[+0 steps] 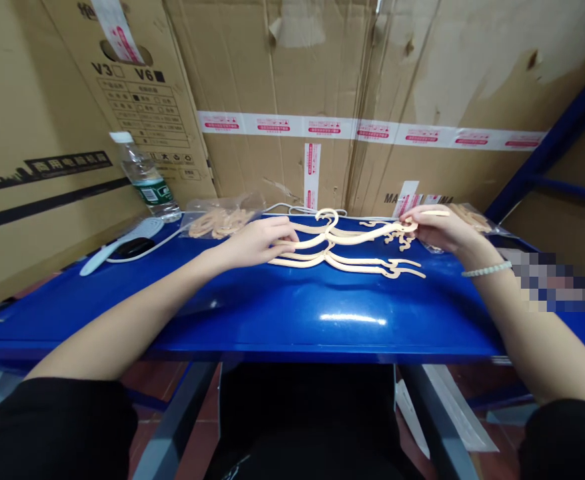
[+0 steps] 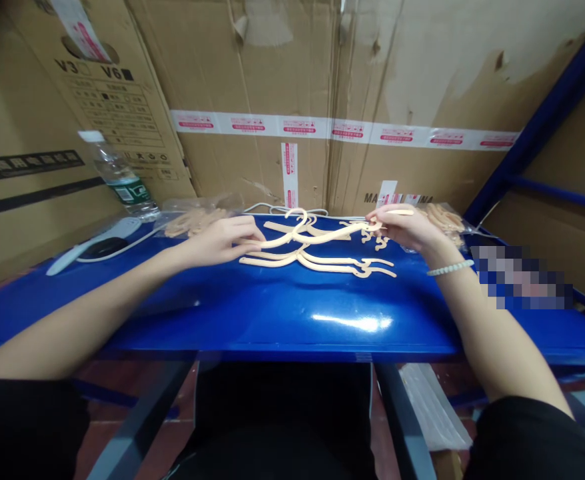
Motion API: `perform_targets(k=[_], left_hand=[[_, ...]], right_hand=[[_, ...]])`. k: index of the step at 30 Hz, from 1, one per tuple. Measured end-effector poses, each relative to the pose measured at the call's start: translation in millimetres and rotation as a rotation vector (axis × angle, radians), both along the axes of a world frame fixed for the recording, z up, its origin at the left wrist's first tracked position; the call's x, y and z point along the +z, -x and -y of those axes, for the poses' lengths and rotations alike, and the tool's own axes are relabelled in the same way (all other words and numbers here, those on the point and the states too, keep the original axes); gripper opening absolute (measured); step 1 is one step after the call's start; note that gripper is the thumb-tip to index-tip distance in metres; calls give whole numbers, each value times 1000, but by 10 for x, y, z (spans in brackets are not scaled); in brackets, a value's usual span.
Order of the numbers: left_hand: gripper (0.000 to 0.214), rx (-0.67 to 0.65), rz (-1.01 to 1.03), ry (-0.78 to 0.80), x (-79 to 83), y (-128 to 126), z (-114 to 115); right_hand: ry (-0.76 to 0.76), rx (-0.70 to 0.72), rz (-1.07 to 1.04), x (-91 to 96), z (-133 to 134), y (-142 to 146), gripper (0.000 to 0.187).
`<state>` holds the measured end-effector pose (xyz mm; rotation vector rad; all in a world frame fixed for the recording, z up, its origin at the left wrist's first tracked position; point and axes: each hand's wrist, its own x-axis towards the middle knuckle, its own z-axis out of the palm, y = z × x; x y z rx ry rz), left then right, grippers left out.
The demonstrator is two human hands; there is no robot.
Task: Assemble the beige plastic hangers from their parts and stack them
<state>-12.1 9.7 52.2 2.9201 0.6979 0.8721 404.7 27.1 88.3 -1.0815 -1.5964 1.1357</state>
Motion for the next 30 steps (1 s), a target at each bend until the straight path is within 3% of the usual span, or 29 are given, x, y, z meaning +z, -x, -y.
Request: perform_targets(k=[5,10,14,23,30], left_hand=[[18,-47,-191,54,-25,-18,59],[18,-18,-298,51,-146,-74,60],[17,-2,-323,51,-180,-86,57],[19,23,-342,-8,-195,-91,53],[19,40,-326,-8,-225,-88,11]], right_hand=[[7,179,397,102,4,-181,42],[9,403,793,109,-23,-146,42],[82,498,880,29,-24,-63,42],[101,549,954,-79,-51,-53,41],[62,505,1056,-123,-91,-55,35]])
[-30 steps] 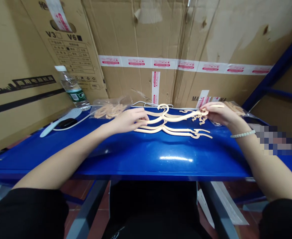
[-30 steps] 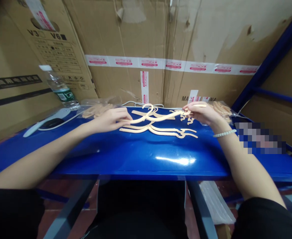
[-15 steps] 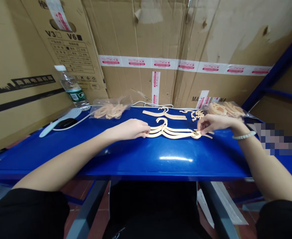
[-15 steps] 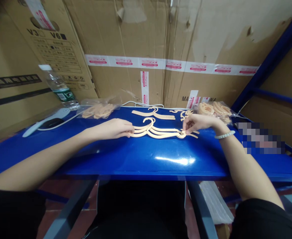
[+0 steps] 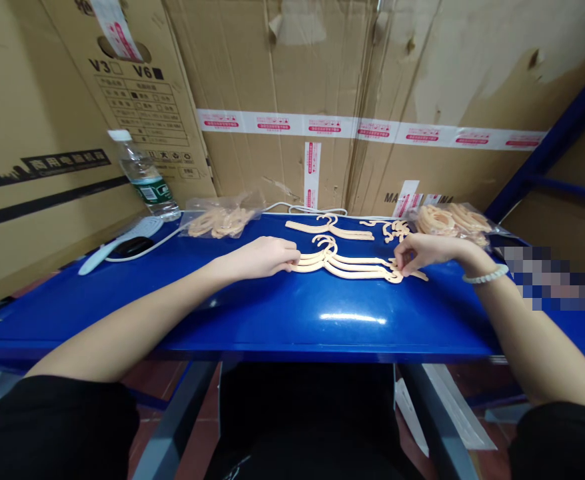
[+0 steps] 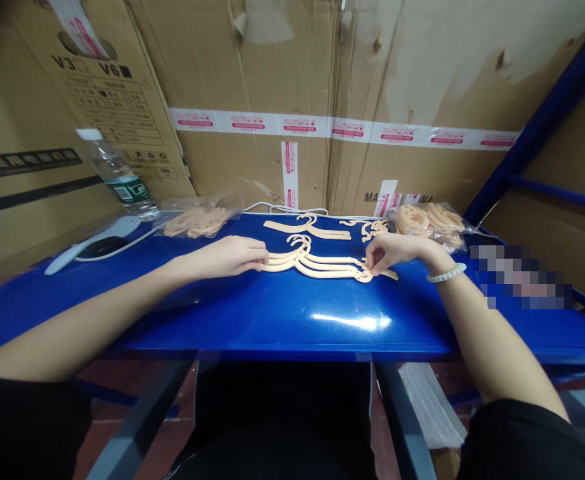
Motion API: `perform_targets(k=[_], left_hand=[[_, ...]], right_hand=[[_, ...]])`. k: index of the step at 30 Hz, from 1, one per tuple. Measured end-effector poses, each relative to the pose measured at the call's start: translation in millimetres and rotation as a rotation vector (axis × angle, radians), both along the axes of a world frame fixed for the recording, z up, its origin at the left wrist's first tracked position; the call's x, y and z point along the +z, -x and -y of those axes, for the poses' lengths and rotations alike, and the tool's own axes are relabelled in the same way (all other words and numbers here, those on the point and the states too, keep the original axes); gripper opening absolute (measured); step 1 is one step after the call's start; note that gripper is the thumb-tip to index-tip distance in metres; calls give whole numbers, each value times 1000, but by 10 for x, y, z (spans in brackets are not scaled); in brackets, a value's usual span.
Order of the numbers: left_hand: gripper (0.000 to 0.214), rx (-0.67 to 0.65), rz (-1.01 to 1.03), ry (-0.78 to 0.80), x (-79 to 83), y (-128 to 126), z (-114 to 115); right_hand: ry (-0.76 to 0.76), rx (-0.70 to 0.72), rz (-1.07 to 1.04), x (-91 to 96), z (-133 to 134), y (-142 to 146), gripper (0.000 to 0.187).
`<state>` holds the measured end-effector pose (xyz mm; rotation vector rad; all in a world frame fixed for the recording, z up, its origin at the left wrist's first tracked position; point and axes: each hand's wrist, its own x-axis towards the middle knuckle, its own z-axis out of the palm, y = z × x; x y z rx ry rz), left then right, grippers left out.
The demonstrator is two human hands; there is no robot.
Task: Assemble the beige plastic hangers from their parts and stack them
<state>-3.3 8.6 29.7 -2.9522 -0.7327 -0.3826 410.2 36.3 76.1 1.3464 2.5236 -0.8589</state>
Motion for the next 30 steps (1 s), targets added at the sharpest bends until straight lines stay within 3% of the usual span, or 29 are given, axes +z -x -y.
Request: perform_targets(k=[6,12,18,24,30], left_hand=[[23,27,47,-80,-67,-7,-41],[14,31,8,-137,-41,15,-22],[13,32,4,-217,11,-5,44],[17,28,-53,-265,11,-8,40],[19,92,-56,-257,-14,60,-57]], right_hand=[[-135,-82,-5,-30,-56,-18,34],[-248,-64,11,39,7,10,31],[-508,-84,-66,146,174,191,24],[-551,-24,-74,57,166,305,23],[-643,-28,-41,31,98,193,26]])
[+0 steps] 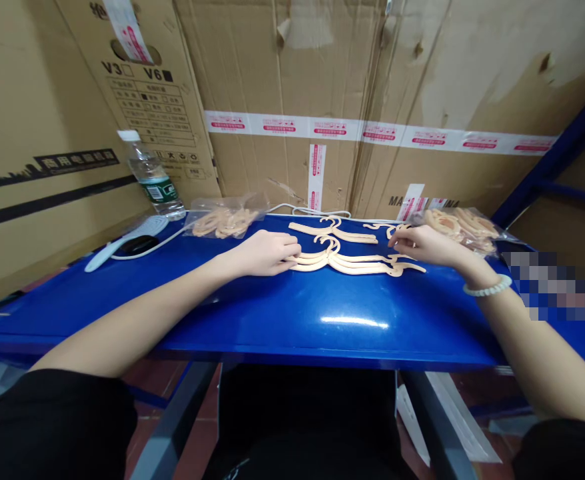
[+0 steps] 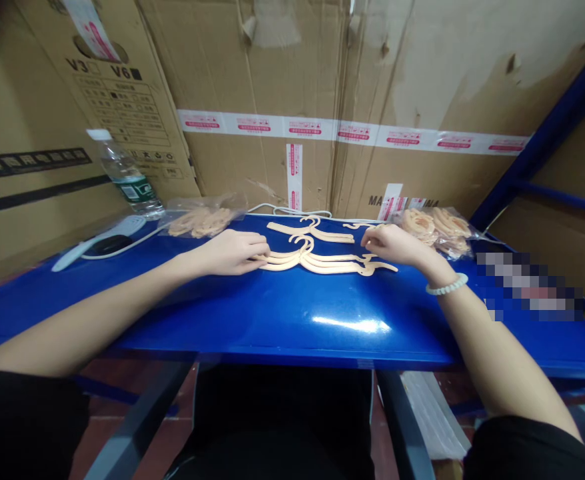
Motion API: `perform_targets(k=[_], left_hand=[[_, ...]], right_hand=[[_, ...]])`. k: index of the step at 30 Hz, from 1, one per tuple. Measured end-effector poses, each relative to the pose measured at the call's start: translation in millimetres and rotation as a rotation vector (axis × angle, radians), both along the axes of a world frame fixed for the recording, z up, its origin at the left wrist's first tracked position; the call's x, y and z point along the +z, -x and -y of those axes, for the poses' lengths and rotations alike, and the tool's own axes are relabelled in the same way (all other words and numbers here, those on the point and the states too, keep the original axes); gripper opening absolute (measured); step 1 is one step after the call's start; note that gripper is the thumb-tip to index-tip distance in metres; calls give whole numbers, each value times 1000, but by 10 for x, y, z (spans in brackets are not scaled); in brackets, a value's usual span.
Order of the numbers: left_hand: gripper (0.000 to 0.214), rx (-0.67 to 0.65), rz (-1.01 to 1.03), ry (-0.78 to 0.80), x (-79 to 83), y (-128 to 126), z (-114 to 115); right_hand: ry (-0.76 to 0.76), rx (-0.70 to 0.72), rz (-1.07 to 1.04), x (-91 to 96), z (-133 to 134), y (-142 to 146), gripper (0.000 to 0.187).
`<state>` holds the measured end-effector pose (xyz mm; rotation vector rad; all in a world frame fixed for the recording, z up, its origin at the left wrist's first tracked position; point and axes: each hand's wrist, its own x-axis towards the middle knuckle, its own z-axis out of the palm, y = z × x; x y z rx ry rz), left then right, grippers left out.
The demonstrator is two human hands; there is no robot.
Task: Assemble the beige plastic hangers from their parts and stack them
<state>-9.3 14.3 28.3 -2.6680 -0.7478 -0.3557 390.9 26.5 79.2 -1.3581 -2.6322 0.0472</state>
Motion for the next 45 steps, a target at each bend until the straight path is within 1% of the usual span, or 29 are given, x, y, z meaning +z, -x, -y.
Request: perform_targets(k=[3,5,8,13,17,24,29,31,34,36,40,41,43,45], left_hand=[[19,59,73,-16,-36,37,-79],[20,94,158,-16,-79,65,-154],[21,97,297,38,-165,112,-290],[22,91,445,150,-296,182,-490],[23,119,510,232,-332,206,-570],[26,138,535,263,-340,201,-586],[37,155,475,286,-396,205,-645],[44,191,440,320,-426,195,-693],[55,290,377,414,-456,161,-764],[59,336,350,464,-458,134,-797],[65,373,317,523,-446,98,-820],[65,387,302,542,-446,96,-821],[62,400,291,546,-454,100,-826],[59,385,318,499,-466,113,-838]], right_hand=[[-70,-91,38,-12,-76,-111,30],[-115,-166,52,-30,-142,-189,31],[-181,-254,57,-52,-222,-281,30],[-300,-306,62,-66,-268,-366,31],[-346,-323,60,-88,-291,-407,30],[-351,-306,102,-134,-268,-325,23],[-295,-269,133,-250,-292,-234,21],[-282,-280,143,-303,-315,-209,22],[-282,-312,148,-355,-341,-166,26],[-283,-245,123,-374,-355,-125,29],[-247,60,57,-423,-388,6,35],[-236,114,58,-444,-396,44,35],[-232,161,76,-490,-409,111,36],[-244,156,86,-533,-419,156,37]])
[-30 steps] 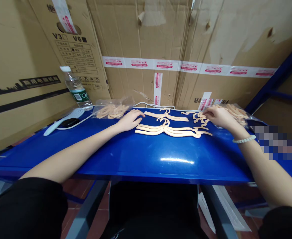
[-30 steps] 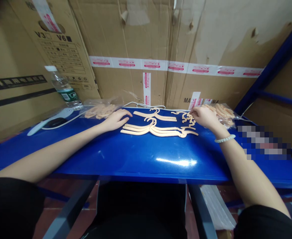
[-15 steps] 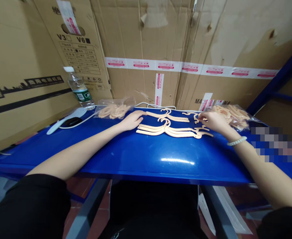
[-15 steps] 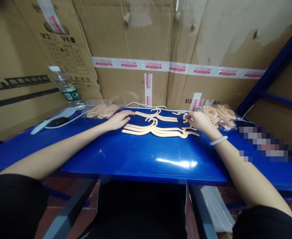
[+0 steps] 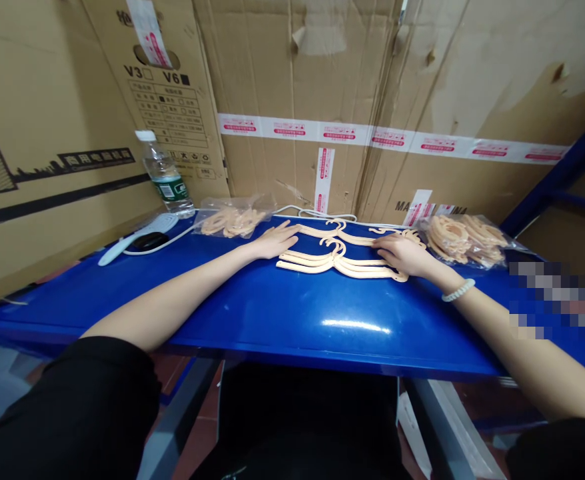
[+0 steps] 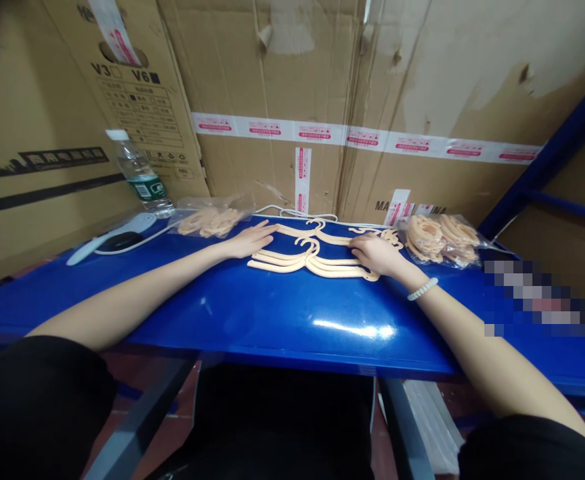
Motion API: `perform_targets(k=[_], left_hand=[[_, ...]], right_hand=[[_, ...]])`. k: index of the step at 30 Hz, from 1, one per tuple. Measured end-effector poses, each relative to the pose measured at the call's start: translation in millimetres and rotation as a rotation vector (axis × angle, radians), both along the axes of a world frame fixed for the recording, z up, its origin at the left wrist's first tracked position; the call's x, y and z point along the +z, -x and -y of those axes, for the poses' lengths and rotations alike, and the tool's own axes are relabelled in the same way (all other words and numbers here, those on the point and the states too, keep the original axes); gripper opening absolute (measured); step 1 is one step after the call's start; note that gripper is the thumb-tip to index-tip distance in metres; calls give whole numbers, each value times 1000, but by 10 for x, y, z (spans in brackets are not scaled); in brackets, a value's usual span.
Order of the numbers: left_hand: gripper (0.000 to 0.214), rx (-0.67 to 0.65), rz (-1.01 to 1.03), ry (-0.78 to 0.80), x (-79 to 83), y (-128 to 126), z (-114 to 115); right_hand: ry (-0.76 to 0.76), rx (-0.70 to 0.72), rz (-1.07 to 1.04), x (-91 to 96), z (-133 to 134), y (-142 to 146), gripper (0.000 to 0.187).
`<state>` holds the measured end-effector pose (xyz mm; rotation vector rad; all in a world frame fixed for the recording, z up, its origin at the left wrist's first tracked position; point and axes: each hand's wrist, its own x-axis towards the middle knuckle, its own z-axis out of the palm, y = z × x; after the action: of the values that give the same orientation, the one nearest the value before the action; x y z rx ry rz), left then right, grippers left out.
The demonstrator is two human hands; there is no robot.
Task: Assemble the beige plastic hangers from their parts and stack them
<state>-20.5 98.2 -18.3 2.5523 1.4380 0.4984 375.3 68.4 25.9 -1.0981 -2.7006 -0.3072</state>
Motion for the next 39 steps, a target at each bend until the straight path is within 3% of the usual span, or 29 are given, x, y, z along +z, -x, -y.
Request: perform_targets(k=[6,12,15,19,29,34,39], left_hand=[[48,-23,89,-174,-7,29,-39],[42,-88,122,-215,-25,-1,-26],[40,-109,118,-213,-37,-9,-34],[35,-119,116,-224,-32,-22,-42],[20,-122,112,-256,51,-95,43],[18,-124,90,-277,122,-92,89],[15,-113,91,-343,216,-61,175]], right_hand=[[23,-14,-59,-4,-3,13,38],[-50,-128,-146,233,8,-246,34],[-55,-174,-92,315,-14,-441,30],[-21,-131,33,267,-74,-534,27],[-186,-160,333,164,-7,-241,22],[-243,-192,57,173,46,-204,25],[-93,-306,-513,199,102,-193,30]])
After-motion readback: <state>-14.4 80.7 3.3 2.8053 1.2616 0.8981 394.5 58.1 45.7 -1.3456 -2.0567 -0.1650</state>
